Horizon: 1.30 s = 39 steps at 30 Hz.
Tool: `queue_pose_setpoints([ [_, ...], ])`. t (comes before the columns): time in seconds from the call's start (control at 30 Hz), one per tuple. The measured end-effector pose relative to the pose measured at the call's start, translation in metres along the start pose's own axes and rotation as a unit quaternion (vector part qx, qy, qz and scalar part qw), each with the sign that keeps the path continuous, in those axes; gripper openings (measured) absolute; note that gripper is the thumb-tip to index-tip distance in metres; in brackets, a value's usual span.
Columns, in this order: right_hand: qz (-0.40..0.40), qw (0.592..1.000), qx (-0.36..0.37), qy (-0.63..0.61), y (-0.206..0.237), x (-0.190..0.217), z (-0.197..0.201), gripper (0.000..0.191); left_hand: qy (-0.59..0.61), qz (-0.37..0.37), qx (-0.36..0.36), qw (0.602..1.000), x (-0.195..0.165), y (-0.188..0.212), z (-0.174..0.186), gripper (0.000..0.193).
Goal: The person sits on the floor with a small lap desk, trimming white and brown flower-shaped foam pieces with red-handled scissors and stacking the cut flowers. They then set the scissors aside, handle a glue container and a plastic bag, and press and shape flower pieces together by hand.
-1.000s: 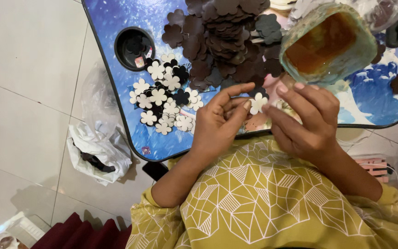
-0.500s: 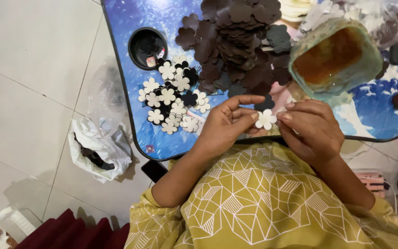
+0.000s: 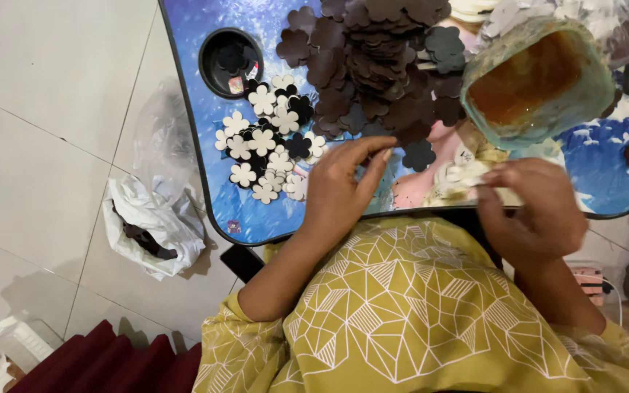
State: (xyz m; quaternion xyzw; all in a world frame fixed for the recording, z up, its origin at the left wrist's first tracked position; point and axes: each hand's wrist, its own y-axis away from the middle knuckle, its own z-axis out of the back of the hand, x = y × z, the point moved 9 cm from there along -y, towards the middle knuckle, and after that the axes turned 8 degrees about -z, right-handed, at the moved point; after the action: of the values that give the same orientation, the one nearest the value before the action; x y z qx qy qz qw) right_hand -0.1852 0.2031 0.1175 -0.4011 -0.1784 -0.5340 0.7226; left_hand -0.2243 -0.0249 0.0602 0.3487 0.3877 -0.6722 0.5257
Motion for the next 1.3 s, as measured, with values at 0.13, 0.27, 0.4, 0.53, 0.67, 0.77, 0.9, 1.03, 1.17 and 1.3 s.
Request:
queue_pose_setpoints([
  [0.13,-0.042,0.997,-0.056,-0.027,0.013,-0.015,0.017,0.035,-0.11,-0.115,-0.022,0.987,-0.018,-0.007,-0.006,0.016],
  [0.27,-0.039,0.998,-0.046,-0.023,0.02,-0.016,0.018,0.038,-0.152,-0.185,0.047,0.97,-0.029,-0.003,-0.038,0.024],
  [0.4,-0.036,0.998,-0.037,-0.025,0.02,-0.012,0.02,0.04,-0.186,-0.212,0.081,0.956,-0.031,0.002,-0.052,0.025],
  [0.53,-0.035,0.998,-0.044,-0.008,0.016,-0.007,0.02,0.041,-0.236,-0.247,0.1,0.934,-0.034,0.006,-0.06,0.022],
  [0.67,-0.054,0.997,-0.046,-0.022,0.012,-0.006,0.02,0.041,-0.229,-0.257,0.083,0.935,-0.036,0.003,-0.059,0.019],
  [0.77,-0.092,0.992,-0.048,-0.076,0.012,-0.008,0.02,0.042,-0.095,-0.188,0.065,0.975,-0.028,0.004,-0.052,0.015],
  [0.9,-0.237,0.936,-0.047,-0.255,0.019,-0.023,0.013,0.043,0.4,0.157,0.052,0.902,0.024,0.019,-0.066,0.004],
  [1.03,-0.321,0.891,0.012,-0.321,0.018,-0.022,-0.004,0.044,0.566,0.245,0.021,0.787,0.042,0.031,-0.068,0.007],
  [1.17,-0.361,0.853,0.091,-0.365,0.016,-0.012,-0.028,0.044,0.572,0.224,0.018,0.789,0.041,0.041,-0.063,0.011],
  [1.3,-0.38,0.855,0.137,-0.326,0.011,-0.007,-0.044,0.044,0.502,0.197,0.021,0.842,0.037,0.044,-0.057,0.014],
])
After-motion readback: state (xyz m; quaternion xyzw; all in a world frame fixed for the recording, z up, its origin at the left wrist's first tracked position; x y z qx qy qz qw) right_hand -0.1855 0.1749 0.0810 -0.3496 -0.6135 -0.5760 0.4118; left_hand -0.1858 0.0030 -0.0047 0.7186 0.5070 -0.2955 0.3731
